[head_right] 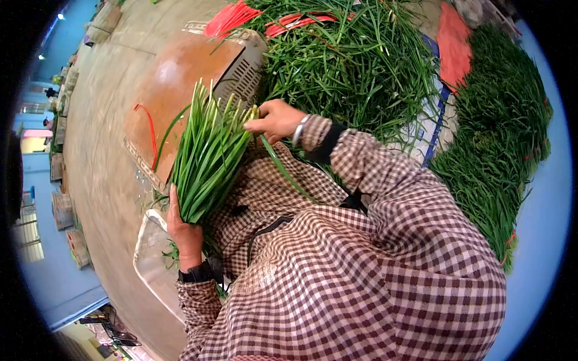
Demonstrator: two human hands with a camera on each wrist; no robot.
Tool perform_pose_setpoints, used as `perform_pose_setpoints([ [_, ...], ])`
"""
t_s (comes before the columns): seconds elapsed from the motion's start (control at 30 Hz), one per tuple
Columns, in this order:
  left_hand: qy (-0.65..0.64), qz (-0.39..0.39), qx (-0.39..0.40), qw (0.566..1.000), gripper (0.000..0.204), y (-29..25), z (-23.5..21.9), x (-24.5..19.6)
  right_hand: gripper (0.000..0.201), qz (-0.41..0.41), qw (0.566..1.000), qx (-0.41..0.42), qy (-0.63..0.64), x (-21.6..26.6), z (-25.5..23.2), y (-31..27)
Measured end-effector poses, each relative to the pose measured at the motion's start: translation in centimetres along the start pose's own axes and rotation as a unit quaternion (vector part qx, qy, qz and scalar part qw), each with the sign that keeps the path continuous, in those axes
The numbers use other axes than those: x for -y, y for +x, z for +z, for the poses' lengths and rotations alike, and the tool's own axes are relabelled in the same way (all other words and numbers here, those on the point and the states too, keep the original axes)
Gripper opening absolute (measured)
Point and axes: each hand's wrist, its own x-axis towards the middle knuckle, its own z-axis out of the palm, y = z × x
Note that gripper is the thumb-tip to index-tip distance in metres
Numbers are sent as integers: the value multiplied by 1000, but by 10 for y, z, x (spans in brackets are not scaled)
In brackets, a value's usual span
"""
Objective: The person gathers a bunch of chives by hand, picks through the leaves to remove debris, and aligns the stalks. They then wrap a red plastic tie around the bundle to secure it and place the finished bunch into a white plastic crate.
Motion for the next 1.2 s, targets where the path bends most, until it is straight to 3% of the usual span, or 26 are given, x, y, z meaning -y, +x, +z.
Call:
perform_pose_setpoints([
  [0.07, 11, 14, -7, 1000, 84, -1, 1, 6, 28, -61, 996, 25, 59, -21, 8, 23],
  [0.2, -6, -33, 60, 998, 85, -7, 3, 12, 17, -12, 1000, -4, 14, -18, -2, 21],
  [0.3, -42, -48, 60, 996, 82, -7, 5, 14, 17, -171, 965, -54, -192, -25, -16, 27],
  [0.33, -41, -48, 61, 996, 82, -7, 5, 14, 17, -127, 967, -70, -208, -20, -23, 26],
  [0.4, -39, -49, 66, 996, 80, -7, 4, 16, 16, -208, 874, -184, -399, -48, -58, 44],
  [0.47, -50, -55, 70, 995, 80, -6, 5, 16, 20, 43, 860, -197, -469, -50, -85, 49],
  [0.5, -60, -61, 73, 994, 79, -6, 5, 17, 26, 127, 794, -214, -554, -26, -77, 29],
  [0.53, -60, -61, 73, 994, 79, -5, 4, 16, 28, 135, 753, -233, -601, -30, -80, 28],
  [0.6, -53, -79, 100, 990, 76, -3, 2, 16, 25, 52, 759, -281, -585, -31, -76, 20],
  [0.67, -63, -73, 102, 990, 75, -1, 1, 17, 25, -37, 858, -231, -457, -35, -72, 29],
  [0.7, -78, -67, 98, 990, 74, 0, 1, 17, 27, -51, 932, -118, -340, -28, -66, 30],
  [0.73, -78, -66, 99, 990, 74, 0, 2, 19, 33, -57, 994, -65, -73, -25, -46, 23],
  [0.8, -108, -102, 120, 982, 72, -1, 4, 24, 33, -7, 991, -12, 130, -24, -15, 21],
  [0.87, -114, -108, 126, 980, 72, -1, 4, 26, 26, 5, 978, 39, 204, -31, 7, 31],
  [1.0, -134, -104, 129, 977, 73, 1, 3, 28, 12, -18, 970, 77, 230, -29, 20, 22],
  [1.2, -174, -126, 153, 965, 72, 5, -2, 26, 15, -7, 918, 141, 371, -42, 7, 21],
])
